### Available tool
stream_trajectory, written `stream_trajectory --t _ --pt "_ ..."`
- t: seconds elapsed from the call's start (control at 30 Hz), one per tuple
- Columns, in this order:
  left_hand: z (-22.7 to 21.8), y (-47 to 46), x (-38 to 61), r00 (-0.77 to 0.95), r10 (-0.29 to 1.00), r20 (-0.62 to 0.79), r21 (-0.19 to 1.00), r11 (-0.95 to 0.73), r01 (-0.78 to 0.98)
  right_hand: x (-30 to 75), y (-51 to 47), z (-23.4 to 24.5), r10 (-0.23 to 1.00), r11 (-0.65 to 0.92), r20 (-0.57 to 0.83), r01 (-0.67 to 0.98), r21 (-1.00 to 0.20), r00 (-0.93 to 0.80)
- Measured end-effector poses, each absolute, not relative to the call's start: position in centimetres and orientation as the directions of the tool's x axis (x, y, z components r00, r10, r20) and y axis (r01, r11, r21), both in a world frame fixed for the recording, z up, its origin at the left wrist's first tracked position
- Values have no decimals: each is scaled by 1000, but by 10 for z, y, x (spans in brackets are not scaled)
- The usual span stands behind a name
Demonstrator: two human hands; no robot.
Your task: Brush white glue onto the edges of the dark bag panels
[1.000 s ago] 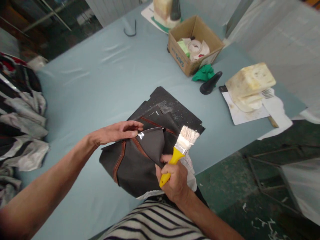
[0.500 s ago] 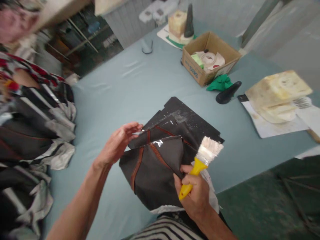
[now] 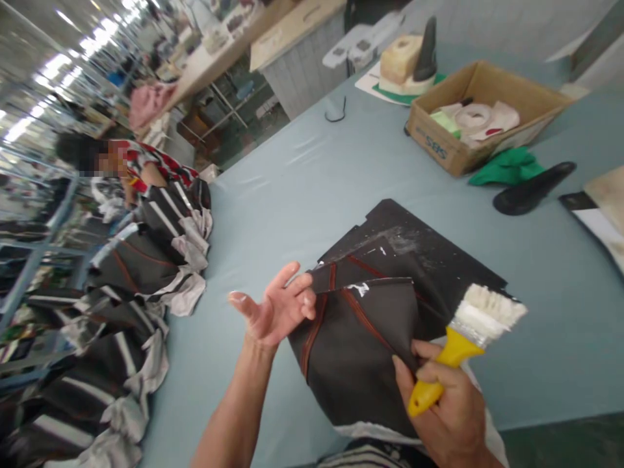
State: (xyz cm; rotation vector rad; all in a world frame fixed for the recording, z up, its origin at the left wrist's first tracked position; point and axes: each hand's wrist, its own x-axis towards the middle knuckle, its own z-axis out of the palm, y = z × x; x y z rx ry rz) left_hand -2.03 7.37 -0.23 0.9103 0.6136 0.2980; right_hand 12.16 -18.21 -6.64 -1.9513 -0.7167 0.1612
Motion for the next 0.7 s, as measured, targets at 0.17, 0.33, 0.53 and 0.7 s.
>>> stream_trajectory --t 0.17,0.33,0.53,0.7 --pt "5 107 -44 722 632 -282 957 128 262 123 -177 -59 608 -278 309 560 -780 732" --pt "-1 114 -37 734 542 -409 777 -215 591 123 -176 -56 622 -252 310 559 -790 719" --pt "-15 102 -14 805 513 -297 752 -394 529 121 -180 -56 609 -250 308 545 -800 731" --pt "-15 100 1 851 425 -309 766 -419 487 120 -179 -55 588 -238 335 553 -798 736"
